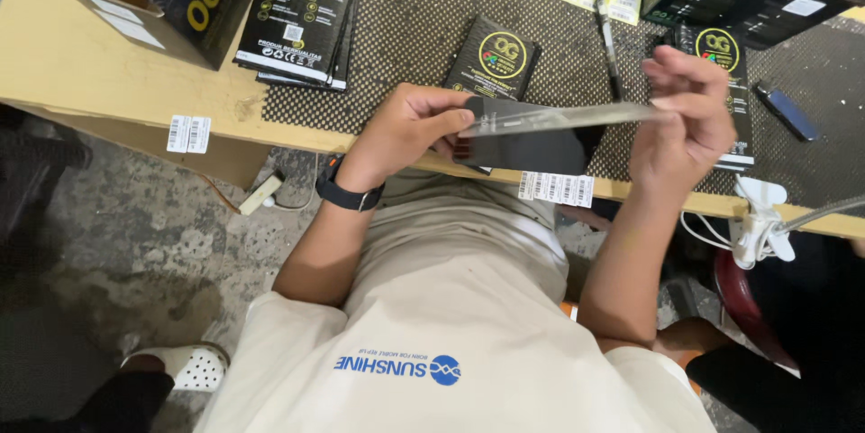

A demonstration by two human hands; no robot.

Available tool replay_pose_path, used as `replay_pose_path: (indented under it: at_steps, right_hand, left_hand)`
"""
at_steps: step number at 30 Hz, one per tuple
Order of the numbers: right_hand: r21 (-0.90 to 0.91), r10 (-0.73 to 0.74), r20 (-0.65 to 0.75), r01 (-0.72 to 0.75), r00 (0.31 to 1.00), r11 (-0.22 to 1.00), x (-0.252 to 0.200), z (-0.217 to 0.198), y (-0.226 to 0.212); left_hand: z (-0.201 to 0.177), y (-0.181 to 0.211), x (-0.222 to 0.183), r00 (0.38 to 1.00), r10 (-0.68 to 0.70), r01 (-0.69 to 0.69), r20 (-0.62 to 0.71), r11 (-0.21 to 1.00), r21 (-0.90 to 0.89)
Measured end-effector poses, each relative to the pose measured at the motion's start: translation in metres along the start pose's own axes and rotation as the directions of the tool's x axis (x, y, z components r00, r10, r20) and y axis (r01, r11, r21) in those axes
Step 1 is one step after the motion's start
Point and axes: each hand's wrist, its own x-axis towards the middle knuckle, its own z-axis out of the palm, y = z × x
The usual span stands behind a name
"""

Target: The person picks up and examines various smartphone screen components, removing them from their packaging and turning them over to view both sides before placing them back into the boxes.

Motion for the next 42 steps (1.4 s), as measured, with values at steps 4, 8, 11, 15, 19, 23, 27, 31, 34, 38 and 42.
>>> replay_pose_path:
  at_steps: [4, 8, 11, 15, 19, 23, 27, 31, 34, 38, 42]
  right_hand:
    - [-0.048, -0.116, 0.128, 0.123, 0.985, 0.991, 0.0, -0.002, -0.024]
    - [-0.191, -0.172, 0.232, 0.219, 0.957, 0.957, -0.016, -0.011, -0.042]
    - [-0.307, -0.065, 0.209, 0.129, 0.976, 0.943, -0.043, -0.025, -0.051]
    - [-0.38, -0.018, 0.176, 0.085, 0.984, 0.921, -0.042, -0.022, -0.056]
    - [-0.35, -0.052, 0.044, 0.064, 0.998, 0.935, -0.04, 0.004, -0.063]
    - [-0.166, 0.462, 0.199, -0.435, 0.864, 0.885, -0.046, 0.056, -0.079]
    - [-0.178, 0.6, 0.522, -0.611, 0.606, 0.772, -0.015, 0.114, -0.086]
    - [-0.158, 0.583, 0.594, -0.63, 0.554, 0.76, -0.016, 0.132, -0.071]
    - [-0.178, 0.616, 0.57, -0.651, 0.543, 0.738, -0.012, 0.129, -0.066]
    - [-0.192, 0.675, 0.484, -0.685, 0.557, 0.703, 0.005, 0.107, -0.058]
    - [-0.262, 0.65, 0.41, -0.6, 0.64, 0.756, 0.047, 0.078, -0.034]
  left_hand:
    - [-0.002, 0.002, -0.003, 0.999, -0.017, 0.018, 0.028, 0.999, -0.049]
    - [-0.005, -0.005, 0.0, 1.0, -0.023, 0.024, 0.01, 0.992, -0.124]
    - [-0.005, -0.004, -0.001, 1.0, -0.01, 0.013, 0.026, 0.993, -0.116]
    - [-0.005, -0.003, -0.002, 1.0, -0.006, 0.01, 0.028, 0.99, -0.138]
    - [-0.006, -0.004, -0.002, 0.999, 0.029, -0.033, -0.023, 0.978, -0.204]
    - [-0.013, -0.045, 0.008, 0.981, 0.172, -0.19, -0.085, 0.927, -0.324]
    - [-0.009, -0.038, 0.008, 0.977, 0.182, -0.208, -0.112, 0.929, -0.304]
    - [-0.009, -0.032, 0.005, 0.97, 0.207, -0.235, -0.126, 0.929, -0.287]
    - [-0.01, -0.033, 0.005, 0.969, 0.219, -0.242, -0.112, 0.928, -0.282]
    - [-0.01, -0.035, 0.004, 0.967, 0.234, -0.253, -0.099, 0.923, -0.291]
    - [-0.01, -0.034, 0.003, 0.963, 0.25, -0.268, -0.098, 0.913, -0.307]
